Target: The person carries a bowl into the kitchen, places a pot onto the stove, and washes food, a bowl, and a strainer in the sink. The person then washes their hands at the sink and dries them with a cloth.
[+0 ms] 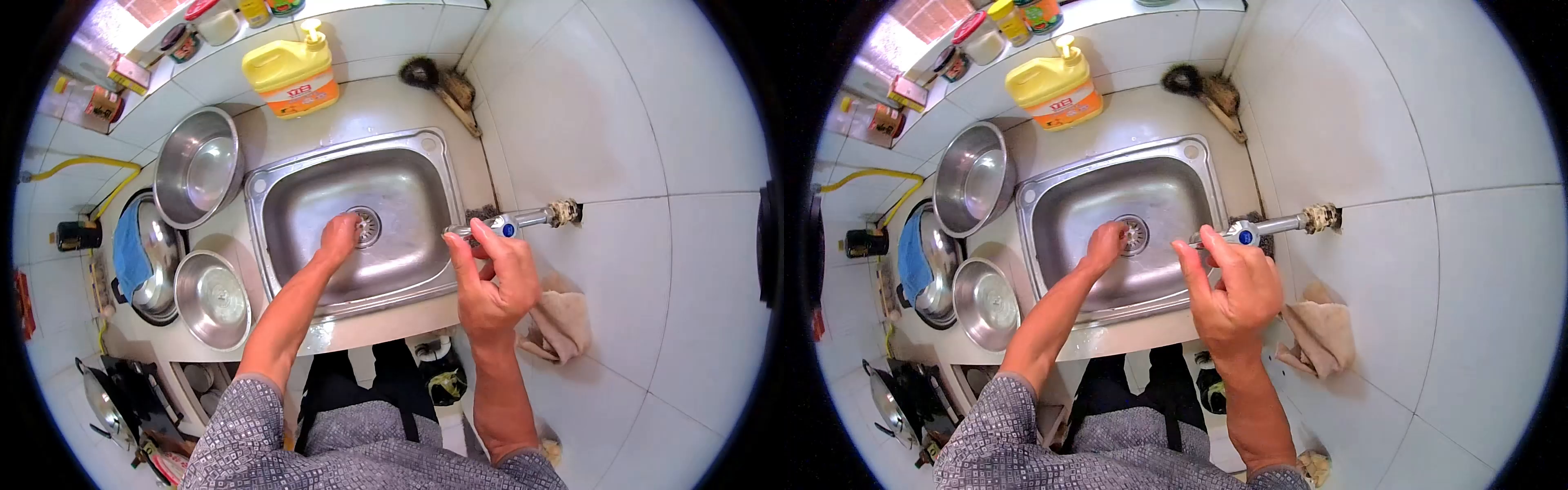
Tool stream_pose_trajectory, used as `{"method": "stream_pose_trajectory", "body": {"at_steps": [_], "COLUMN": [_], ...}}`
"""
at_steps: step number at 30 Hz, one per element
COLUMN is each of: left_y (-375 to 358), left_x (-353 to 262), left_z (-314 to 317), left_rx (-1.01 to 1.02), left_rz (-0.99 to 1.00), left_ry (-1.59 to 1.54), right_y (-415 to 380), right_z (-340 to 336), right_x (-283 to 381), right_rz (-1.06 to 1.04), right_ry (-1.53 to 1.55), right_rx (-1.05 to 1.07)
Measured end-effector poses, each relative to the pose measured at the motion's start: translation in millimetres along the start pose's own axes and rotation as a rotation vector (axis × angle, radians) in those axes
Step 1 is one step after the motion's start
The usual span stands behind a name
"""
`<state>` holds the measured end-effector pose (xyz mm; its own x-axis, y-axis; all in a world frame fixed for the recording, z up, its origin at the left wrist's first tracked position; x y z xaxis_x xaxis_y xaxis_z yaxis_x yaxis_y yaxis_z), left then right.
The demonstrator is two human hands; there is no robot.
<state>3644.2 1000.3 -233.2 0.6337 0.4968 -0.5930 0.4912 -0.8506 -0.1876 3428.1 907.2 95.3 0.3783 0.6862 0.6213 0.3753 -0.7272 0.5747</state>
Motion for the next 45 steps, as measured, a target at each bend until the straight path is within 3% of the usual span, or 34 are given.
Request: {"method": "stream_pose_trajectory", "body": {"at_steps": [4, 9, 14, 19, 21, 23, 25, 26, 31, 33, 35, 38, 45], "left_y": [8, 16, 17, 15, 0, -25, -56, -75, -182, -222, -261, -317, -485], "left_x": [-1, 7, 2, -20, -47, -77, -107, -119, -187, -211, -235, -273, -376], "left_z": [12, 25, 17, -20, -46, -67, -71, -68, -31, -13, 5, 22, 47], "left_rx": [0.061, 0.138, 0.143, 0.168, 0.231, 0.247, 0.388, 0.453, 0.725, 0.81, 0.895, 1.013, 1.331], "left_rz": [0.076, 0.108, 0.158, 0.229, 0.221, 0.251, 0.346, 0.35, 0.461, 0.5, 0.582, 0.588, 0.718], "left_ry": [0.068, 0.166, 0.087, -0.008, -0.001, -0.019, -0.024, -0.068, -0.155, -0.192, -0.244, -0.361, -0.617], "right_y": [-13, -77, -171, -243, -294, -313, -339, -352, -383, -405, -423, -427, -536], "right_z": [-14, -26, -27, -22, -3, 7, 22, 27, 10, -14, -47, -113, -277], "right_x": [-3, -19, -25, -7, -13, -11, -12, -13, -2, 1, 4, 27, 105], "right_rz": [0.083, 0.192, 0.566, 0.741, 1.19, 1.276, 1.528, 1.554, 1.593, 1.508, 1.466, 1.239, 1.099], "right_ry": [0.119, 0.045, 0.032, 0.076, 0.498, 0.578, 0.858, 0.99, 1.287, 1.395, 1.385, 1.317, 1.056], "right_rx": [-0.036, 0.037, 0.111, 0.104, -0.053, -0.077, -0.268, -0.29, -0.432, -0.642, -0.64, -0.777, -1.136]}}
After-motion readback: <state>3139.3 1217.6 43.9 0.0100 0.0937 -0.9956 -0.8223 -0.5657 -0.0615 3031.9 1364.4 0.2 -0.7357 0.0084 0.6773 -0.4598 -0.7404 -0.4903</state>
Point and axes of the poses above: each hand's wrist, its own y-axis towards the middle knuckle, its own z-axis out of the palm, x = y × z, the point moved 6 cm from there along y, towards the middle knuckle, and after that the axes turned 2 degrees about -z, right-handed, at the moved point
